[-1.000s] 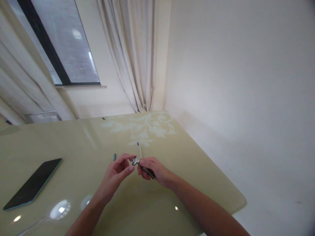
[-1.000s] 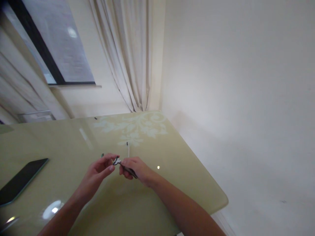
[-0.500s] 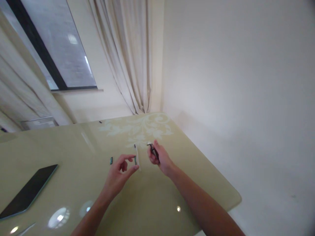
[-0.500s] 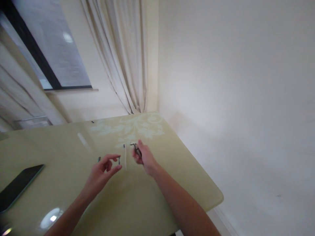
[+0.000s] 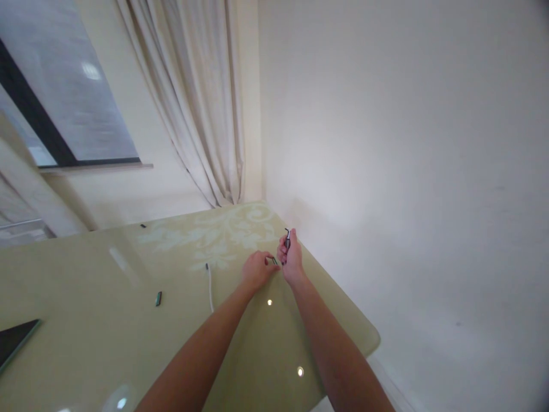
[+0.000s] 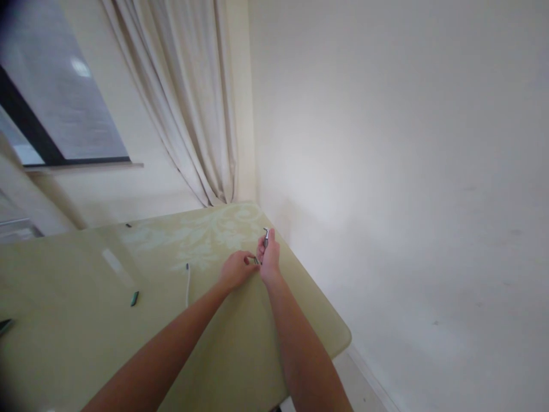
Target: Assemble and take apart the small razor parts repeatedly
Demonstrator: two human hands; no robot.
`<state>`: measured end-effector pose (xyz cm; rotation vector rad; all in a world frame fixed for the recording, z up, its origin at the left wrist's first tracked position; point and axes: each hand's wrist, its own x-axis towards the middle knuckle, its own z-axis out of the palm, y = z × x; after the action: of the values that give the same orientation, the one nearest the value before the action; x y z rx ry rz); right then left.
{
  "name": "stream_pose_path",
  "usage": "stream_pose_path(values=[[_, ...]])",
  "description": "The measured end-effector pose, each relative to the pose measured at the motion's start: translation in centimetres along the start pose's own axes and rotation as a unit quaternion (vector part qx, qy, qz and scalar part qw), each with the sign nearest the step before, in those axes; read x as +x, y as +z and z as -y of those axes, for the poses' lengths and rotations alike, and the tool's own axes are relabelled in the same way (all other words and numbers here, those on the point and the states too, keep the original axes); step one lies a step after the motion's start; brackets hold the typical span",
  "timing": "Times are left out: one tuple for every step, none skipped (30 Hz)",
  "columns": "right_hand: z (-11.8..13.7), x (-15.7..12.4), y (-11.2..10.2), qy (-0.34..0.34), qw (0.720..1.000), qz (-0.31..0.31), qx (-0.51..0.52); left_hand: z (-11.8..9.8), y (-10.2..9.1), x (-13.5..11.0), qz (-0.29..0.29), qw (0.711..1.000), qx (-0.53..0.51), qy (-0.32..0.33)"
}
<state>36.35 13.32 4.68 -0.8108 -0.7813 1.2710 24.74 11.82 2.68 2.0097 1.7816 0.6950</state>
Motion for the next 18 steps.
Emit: stream_pose_path(values=[[-0.1, 0.0, 0.0, -0.002, 1.000, 0.003, -0.002, 0.1, 0.2, 0.1, -0.001, 1.000, 0.000, -0.002], [-0.1, 0.0, 0.1, -0.005, 1.000, 0.008, -0.005, 0.1, 0.4, -0.1, -0.003, 1.000, -0.001, -0.002], [-0.2, -0.1, 0.2, -0.010, 1.000, 0.011, -0.009, 0.2, 0.4, -0.5, -0.006, 1.000, -0.002, 0.000], [-0.3, -0.1, 0.2, -0.012, 1.000, 0.013, -0.013, 0.2, 0.3, -1.1, -0.010, 1.000, -0.004, 0.006], [-0.3, -0.1, 0.3, -0.012, 1.000, 0.013, -0.018, 0.3, 0.0, -1.9, -0.014, 1.000, -0.006, 0.016], [-0.4, -0.2, 0.3, -0.009, 1.000, 0.014, -0.022, 0.5, -0.4, -2.9, -0.016, 0.999, -0.007, 0.028], [-0.4, -0.2, 0.4, -0.002, 1.000, 0.017, -0.027, 0.8, -1.0, -4.0, -0.015, 0.999, -0.009, 0.042], [-0.5, -0.3, 0.5, 0.006, 0.999, 0.021, -0.031, 1.5, -1.7, -5.3, -0.014, 0.998, -0.011, 0.056], [-0.6, -0.3, 0.6, 0.015, 0.999, 0.028, -0.033, 2.6, -2.7, -6.6, -0.013, 0.998, -0.013, 0.065], [-0.7, -0.5, 0.8, 0.022, 0.998, 0.036, -0.035, 4.0, -3.9, -7.9, -0.018, 0.997, -0.015, 0.071], [-0.8, -0.6, 1.0, 0.029, 0.998, 0.047, -0.035, 6.0, -5.3, -9.2, -0.033, 0.996, -0.021, 0.079], [-0.9, -0.9, 1.3, 0.036, 0.997, 0.058, -0.034, 8.3, -6.8, -10.4, -0.051, 0.996, -0.024, 0.069], [-1.1, -1.2, 1.7, 0.045, 0.996, 0.073, -0.034, 11.0, -8.3, -11.5, -0.070, 0.996, -0.020, 0.044], [-1.3, -1.5, 2.1, 0.055, 0.994, 0.088, -0.033, 13.8, -9.8, -12.5, -0.096, 0.995, -0.007, 0.006], [-1.6, -1.9, 2.6, 0.064, 0.992, 0.104, -0.035, 16.5, -11.3, -13.3, -0.120, 0.992, 0.018, -0.034], [-1.9, -2.3, 3.0, 0.074, 0.989, 0.119, -0.039, 19.0, -12.5, -13.9, -0.141, 0.985, 0.058, -0.077], [-2.2, -2.7, 3.4, 0.081, 0.987, 0.132, -0.045, 21.2, -13.5, -14.4, -0.153, 0.975, 0.104, -0.124], [-2.5, -3.1, 3.7, 0.087, 0.985, 0.143, -0.053, 22.8, -14.3, -14.7, -0.154, 0.965, 0.129, -0.167]])
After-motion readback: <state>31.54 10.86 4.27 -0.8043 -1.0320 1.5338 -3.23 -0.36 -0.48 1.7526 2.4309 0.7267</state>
